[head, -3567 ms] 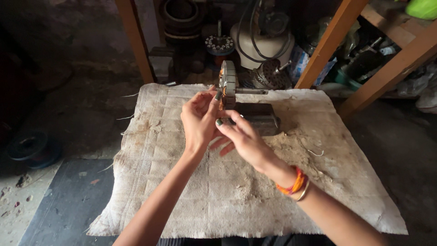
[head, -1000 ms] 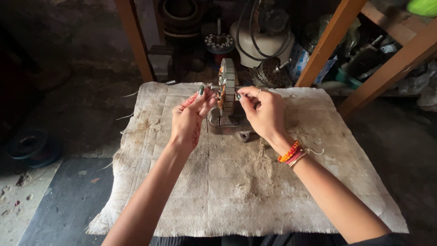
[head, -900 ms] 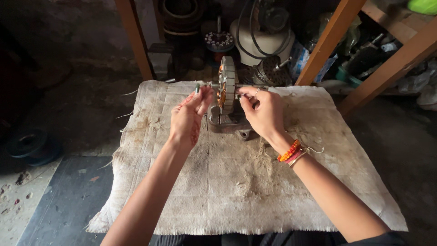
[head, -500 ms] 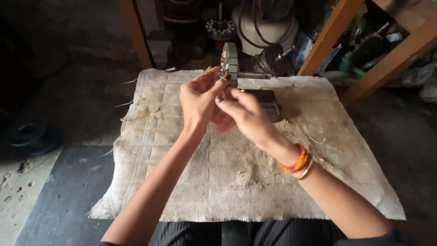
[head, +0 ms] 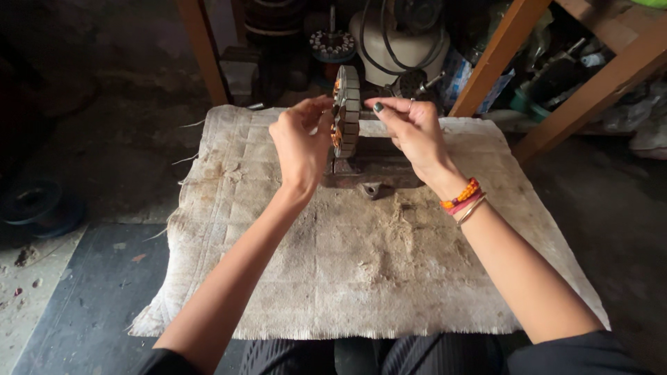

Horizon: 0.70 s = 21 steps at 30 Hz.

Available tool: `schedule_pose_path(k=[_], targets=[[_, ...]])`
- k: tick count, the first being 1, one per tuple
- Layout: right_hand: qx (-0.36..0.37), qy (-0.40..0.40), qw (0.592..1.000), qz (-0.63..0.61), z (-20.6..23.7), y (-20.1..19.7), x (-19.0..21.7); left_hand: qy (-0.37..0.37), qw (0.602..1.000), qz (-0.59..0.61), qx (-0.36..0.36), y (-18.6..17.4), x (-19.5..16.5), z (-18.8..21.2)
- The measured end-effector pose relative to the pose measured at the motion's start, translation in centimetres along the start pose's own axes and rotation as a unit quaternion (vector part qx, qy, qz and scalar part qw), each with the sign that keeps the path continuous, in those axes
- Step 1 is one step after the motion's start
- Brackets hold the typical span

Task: The person sits at a workbench where a circular rotor with copper windings is clamped in a vise. The person threads and winds thin wire around the rotor's slots, pressing and adjusting the wire into place with both hands and rotating the rotor to work around it.

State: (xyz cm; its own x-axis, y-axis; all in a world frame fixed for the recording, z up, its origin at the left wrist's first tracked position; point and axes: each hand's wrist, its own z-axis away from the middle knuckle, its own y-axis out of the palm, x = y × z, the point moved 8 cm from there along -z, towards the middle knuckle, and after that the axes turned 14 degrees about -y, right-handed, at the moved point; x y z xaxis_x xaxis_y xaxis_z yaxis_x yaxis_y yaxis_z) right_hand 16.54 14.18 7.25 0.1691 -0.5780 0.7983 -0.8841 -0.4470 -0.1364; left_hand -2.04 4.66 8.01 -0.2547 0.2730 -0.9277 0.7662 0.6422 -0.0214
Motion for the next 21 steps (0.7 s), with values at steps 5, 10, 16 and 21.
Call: schedule_pose_path(k=[5, 10, 16, 21], targets=[[0.023, -0.002, 0.998, -0.064, -0.2, 0.1, -0.1, -0.017, 0.999, -0.016, -0.023, -0.2, -0.6, -0.4], [-0.017, 0.036, 0.997, -0.069, 0.2, -0.6, -1.5, -0.033, 0.999, 0.006, -0.002, 0.1, 0.3, -0.1], [-0.083, 0.069, 0.993, 0.039, 2.1, -2.5, -3.7, 0.018, 0.993, 0.076, 0.094, 0.6, 1.3, 0.1], [-0.033, -0.004, 0.979, 0.199, 6.0, -3.1, -3.1, 0.124, 0.99, -0.058, 0.026, -1.8, 0.5, 2.2]])
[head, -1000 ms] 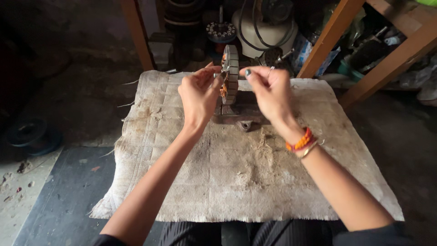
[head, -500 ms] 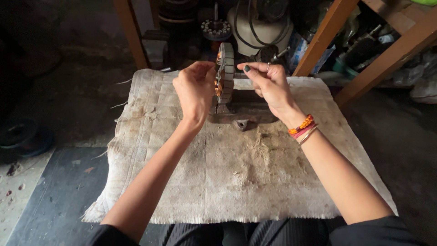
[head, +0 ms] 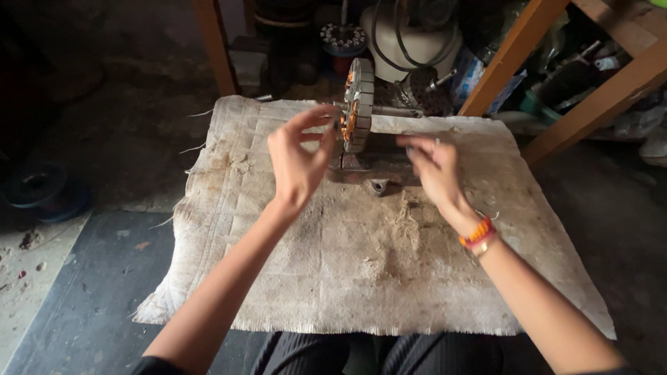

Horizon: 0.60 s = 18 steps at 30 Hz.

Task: The person sits at a workbench where a circular rotor with copper windings is clamped in a vise. The person threads and winds thin wire around the rotor's slots, pressing and adjusting the wire into place with both hands and rotating the rotor to work around it.

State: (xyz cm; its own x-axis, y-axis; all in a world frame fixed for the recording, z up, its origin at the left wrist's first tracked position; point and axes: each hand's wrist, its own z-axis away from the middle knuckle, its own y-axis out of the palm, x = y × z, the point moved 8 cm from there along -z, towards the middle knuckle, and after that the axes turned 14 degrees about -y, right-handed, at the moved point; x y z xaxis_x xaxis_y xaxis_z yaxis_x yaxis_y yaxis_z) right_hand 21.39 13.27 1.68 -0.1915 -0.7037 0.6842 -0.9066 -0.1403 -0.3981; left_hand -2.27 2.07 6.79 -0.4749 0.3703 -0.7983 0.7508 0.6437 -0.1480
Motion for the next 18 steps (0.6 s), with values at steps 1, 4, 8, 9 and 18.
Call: schedule_pose_path(k=[1, 4, 8, 9, 18], targets=[[0.015, 0.011, 1.0, 0.018, 1.2, -0.1, 0.1, 0.056, 0.997, -0.045, -0.013, -0.3, -0.9, 1.1], [0.056, 0.023, 0.998, 0.004, 4.4, -0.5, 1.6, 0.249, 0.942, -0.224, 0.014, 1.6, -3.8, 4.4], [0.157, -0.032, 0.98, 0.116, 5.7, 0.0, 5.0, 0.331, 0.911, -0.229, 0.091, 4.2, -5.3, 6.6], [0.165, -0.075, 0.977, 0.109, 5.4, 0.2, 6.2, 0.305, 0.923, -0.205, 0.112, 4.4, -5.2, 6.4], [0.112, -0.202, 0.973, 0.013, -1.2, 0.5, 10.4, 0.173, 0.97, -0.068, 0.158, 3.1, -5.2, 5.0]])
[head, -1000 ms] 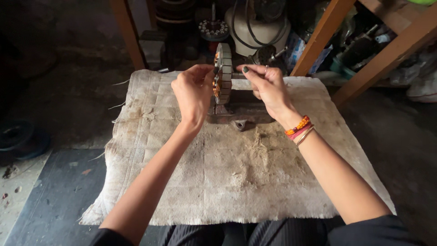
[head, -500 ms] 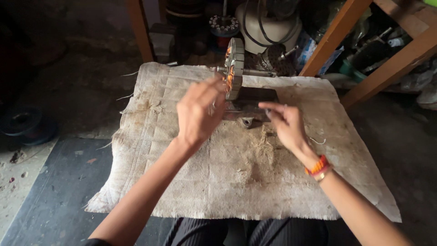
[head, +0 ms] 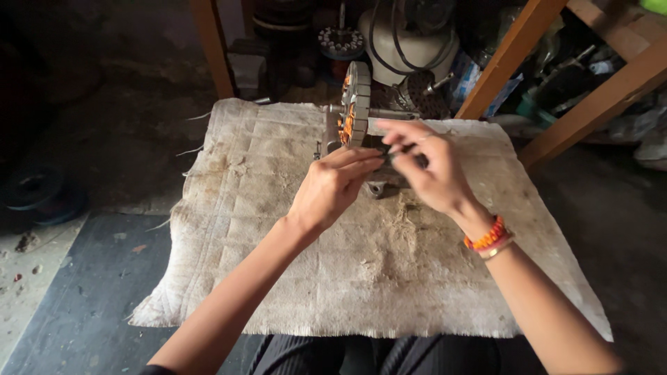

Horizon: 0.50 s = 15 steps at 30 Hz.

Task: The person sits at a workbench where a circular rotor with copper windings is clamped in a vise. The person threads and winds thin wire around the rotor's slots, pressing and adjusting the wire into place with both hands and rotating the rotor to work around it.

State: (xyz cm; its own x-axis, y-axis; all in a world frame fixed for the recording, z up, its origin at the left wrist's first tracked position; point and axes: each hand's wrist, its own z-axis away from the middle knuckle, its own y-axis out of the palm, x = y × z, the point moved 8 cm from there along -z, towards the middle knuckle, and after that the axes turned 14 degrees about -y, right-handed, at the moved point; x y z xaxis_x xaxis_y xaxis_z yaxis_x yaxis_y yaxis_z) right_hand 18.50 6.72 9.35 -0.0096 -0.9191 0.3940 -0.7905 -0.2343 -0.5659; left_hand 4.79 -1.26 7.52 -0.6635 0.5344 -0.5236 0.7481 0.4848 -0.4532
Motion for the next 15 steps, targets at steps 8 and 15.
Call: schedule_pose_path(k=[8, 15], targets=[[0.016, -0.053, 0.988, 0.143, -2.6, -0.2, 1.4, -0.331, 0.893, 0.305, -0.025, -0.3, 7.7, -1.0], [-0.021, 0.04, 0.984, 0.171, -2.8, 0.6, -1.2, -0.403, 0.706, 0.577, -0.083, 1.7, 14.3, -0.7]])
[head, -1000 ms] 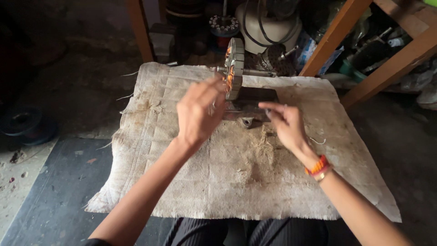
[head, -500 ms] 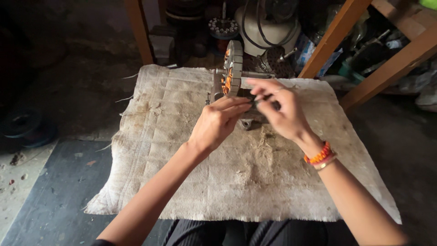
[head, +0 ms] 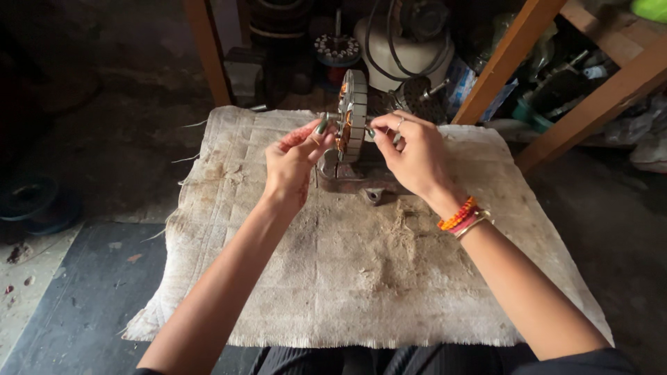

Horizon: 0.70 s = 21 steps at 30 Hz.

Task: The person sits at a workbench where a circular rotor with copper windings is clamped in a vise. The person threads and winds thin wire around the rotor's slots, pressing and adjusting the wire into place with both hands and rotating the rotor to work around it.

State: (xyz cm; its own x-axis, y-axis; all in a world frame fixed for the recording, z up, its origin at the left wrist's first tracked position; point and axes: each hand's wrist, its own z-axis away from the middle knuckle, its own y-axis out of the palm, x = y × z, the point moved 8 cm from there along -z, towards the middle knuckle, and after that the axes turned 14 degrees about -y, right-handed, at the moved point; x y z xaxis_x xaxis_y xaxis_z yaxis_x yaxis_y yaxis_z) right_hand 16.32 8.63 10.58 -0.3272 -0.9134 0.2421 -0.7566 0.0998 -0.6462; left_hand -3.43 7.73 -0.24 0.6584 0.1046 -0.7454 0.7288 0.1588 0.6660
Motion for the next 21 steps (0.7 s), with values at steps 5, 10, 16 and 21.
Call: schedule_pose_path(k=[5, 10, 16, 21], targets=[[-0.047, 0.031, 0.997, -0.051, 0.6, 1.1, -0.8, -0.101, 0.978, 0.183, 0.026, -0.2, 1.5, 0.1], [0.013, 0.193, 0.923, -0.332, 3.6, 4.3, 0.7, -0.028, 0.988, 0.146, 0.041, 1.9, -0.5, 0.1], [0.108, 0.24, 0.831, -0.491, 3.7, 3.8, 3.2, 0.074, 0.988, -0.117, -0.07, 3.5, -1.8, 1.3], [-0.048, 0.165, 0.952, -0.253, 0.8, -0.5, -2.3, 0.102, 0.95, -0.233, -0.181, 3.7, -3.8, 1.9]])
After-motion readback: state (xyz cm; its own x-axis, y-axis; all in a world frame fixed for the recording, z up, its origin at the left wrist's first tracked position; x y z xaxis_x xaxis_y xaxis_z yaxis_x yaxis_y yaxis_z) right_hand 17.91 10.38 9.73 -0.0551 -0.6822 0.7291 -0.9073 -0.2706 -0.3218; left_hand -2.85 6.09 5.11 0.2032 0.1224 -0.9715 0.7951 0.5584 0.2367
